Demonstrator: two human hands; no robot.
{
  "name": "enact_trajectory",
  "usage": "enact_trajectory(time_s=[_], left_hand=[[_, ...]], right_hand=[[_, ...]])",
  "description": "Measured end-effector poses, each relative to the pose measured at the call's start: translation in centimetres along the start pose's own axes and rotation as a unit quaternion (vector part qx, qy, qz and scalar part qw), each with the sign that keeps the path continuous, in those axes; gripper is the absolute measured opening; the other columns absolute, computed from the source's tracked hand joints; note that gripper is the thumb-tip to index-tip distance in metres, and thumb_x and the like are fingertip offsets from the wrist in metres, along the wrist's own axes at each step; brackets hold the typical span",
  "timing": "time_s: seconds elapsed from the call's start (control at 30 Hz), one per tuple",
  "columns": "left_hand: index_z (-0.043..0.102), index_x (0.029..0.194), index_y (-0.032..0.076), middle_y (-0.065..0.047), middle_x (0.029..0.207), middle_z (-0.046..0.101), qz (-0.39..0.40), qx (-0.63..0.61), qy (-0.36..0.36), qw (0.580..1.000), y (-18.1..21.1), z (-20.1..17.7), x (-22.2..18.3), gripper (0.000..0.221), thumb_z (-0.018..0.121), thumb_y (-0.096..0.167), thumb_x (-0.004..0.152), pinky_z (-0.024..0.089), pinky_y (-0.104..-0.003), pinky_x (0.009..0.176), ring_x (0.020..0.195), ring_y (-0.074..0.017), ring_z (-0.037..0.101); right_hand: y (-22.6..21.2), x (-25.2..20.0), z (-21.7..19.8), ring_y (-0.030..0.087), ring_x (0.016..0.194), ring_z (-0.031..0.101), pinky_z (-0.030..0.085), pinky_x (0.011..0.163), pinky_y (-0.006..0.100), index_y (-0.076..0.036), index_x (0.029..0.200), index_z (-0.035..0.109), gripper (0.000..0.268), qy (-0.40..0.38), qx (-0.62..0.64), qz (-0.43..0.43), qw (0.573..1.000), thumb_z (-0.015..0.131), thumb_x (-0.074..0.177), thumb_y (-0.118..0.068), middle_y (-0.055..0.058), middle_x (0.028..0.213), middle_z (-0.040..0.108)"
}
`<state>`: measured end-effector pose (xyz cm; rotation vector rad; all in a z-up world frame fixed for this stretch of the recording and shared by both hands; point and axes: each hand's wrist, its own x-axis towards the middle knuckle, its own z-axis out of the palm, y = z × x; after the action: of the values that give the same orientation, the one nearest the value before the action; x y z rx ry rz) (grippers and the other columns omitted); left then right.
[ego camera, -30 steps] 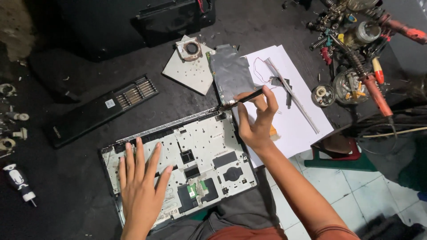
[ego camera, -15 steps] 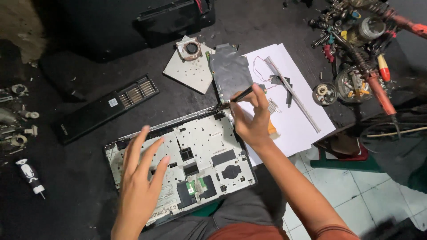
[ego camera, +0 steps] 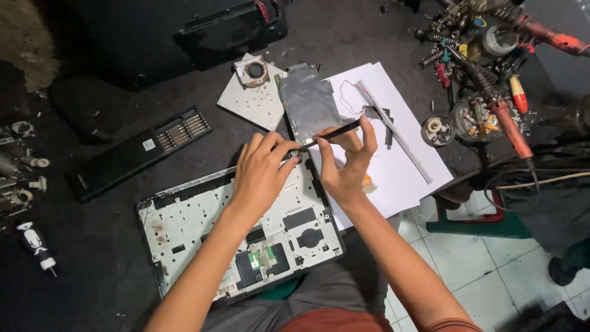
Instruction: Cleaning a laptop motherboard and internal chassis using a brush and small hand tools.
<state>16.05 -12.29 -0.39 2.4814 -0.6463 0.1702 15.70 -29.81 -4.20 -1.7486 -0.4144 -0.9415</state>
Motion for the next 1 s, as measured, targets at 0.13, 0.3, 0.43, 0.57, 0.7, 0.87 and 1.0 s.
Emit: enact_trajectory(time_s=[0.13, 0.3, 0.43, 0.57, 0.7, 0.87, 1.0], left_hand=[[0.076, 0.105, 0.021, 0.001, 0.091, 0.061, 0.010, 0.014, 0.001, 1.000, 0.1, 0.0, 0.6, 0.013, 0.074, 0.022, 0.093, 0.042, -0.036, 0.070, 0.089, -0.0209, 0.055], [0.074, 0.091, 0.011, -0.003, 0.085, 0.059, 0.134, 0.044, 0.058, 0.988, -1.1, 0.9, 1.0, 0.004, 0.075, 0.015, 0.092, 0.041, -0.034, 0.070, 0.084, -0.0218, 0.053], [0.070, 0.088, 0.009, -0.003, 0.083, 0.057, 0.180, 0.086, 0.070, 0.977, -1.5, 1.3, 1.5, 0.008, 0.075, 0.014, 0.092, 0.040, -0.032, 0.070, 0.083, -0.0196, 0.051], [0.067, 0.089, 0.006, -0.005, 0.084, 0.055, 0.195, 0.136, 0.064, 0.969, -1.5, 1.7, 1.9, 0.011, 0.073, 0.014, 0.092, 0.041, -0.033, 0.068, 0.082, -0.0206, 0.051], [0.061, 0.090, 0.002, -0.010, 0.087, 0.050, 0.194, 0.186, 0.064, 0.961, -1.1, 2.3, 1.8, 0.013, 0.066, 0.012, 0.096, 0.037, -0.034, 0.063, 0.079, -0.0229, 0.046], [0.058, 0.088, 0.002, -0.007, 0.085, 0.045, 0.211, 0.226, 0.072, 0.948, -1.0, 3.0, 2.0, 0.016, 0.059, 0.012, 0.100, 0.033, -0.033, 0.061, 0.077, -0.0205, 0.044], [0.059, 0.086, 0.003, -0.007, 0.083, 0.046, 0.234, 0.238, 0.066, 0.941, -1.2, 3.2, 2.4, 0.016, 0.059, 0.011, 0.100, 0.033, -0.032, 0.063, 0.078, -0.0206, 0.044]], right_hand=[[0.2, 0.3, -0.2, 0.028, 0.081, 0.075, 0.063, 0.075, 0.039, -0.002, 0.156, 0.014, 0.078, 0.014, 0.012, 0.013, 1.000, 0.065, 0.098, 0.009, 0.016, 0.098, 0.071], [-0.1, 0.4, -0.4, 0.026, 0.078, 0.073, 0.061, 0.069, 0.035, -0.002, 0.157, 0.015, 0.078, 0.017, 0.009, 0.028, 0.999, 0.067, 0.099, 0.006, 0.017, 0.097, 0.071], [0.1, 0.1, -0.4, 0.026, 0.080, 0.074, 0.061, 0.070, 0.036, -0.003, 0.158, 0.015, 0.079, 0.020, 0.007, 0.037, 0.999, 0.067, 0.099, 0.006, 0.016, 0.099, 0.071], [-0.2, 0.3, -0.3, 0.026, 0.080, 0.074, 0.060, 0.071, 0.036, -0.004, 0.158, 0.017, 0.078, 0.020, 0.005, 0.041, 0.999, 0.067, 0.099, 0.005, 0.015, 0.099, 0.072], [-0.3, 0.3, -0.5, 0.027, 0.082, 0.073, 0.060, 0.072, 0.037, -0.005, 0.159, 0.017, 0.077, 0.018, 0.008, 0.043, 0.999, 0.065, 0.100, 0.005, 0.015, 0.100, 0.071], [-0.4, 0.3, -0.5, 0.025, 0.084, 0.074, 0.059, 0.075, 0.034, -0.008, 0.160, 0.016, 0.076, 0.028, 0.012, 0.068, 0.997, 0.064, 0.102, 0.003, 0.013, 0.101, 0.071], [-0.5, 0.3, -0.6, 0.026, 0.084, 0.074, 0.059, 0.075, 0.035, -0.009, 0.160, 0.015, 0.076, 0.027, 0.016, 0.075, 0.997, 0.063, 0.103, 0.003, 0.013, 0.101, 0.070]])
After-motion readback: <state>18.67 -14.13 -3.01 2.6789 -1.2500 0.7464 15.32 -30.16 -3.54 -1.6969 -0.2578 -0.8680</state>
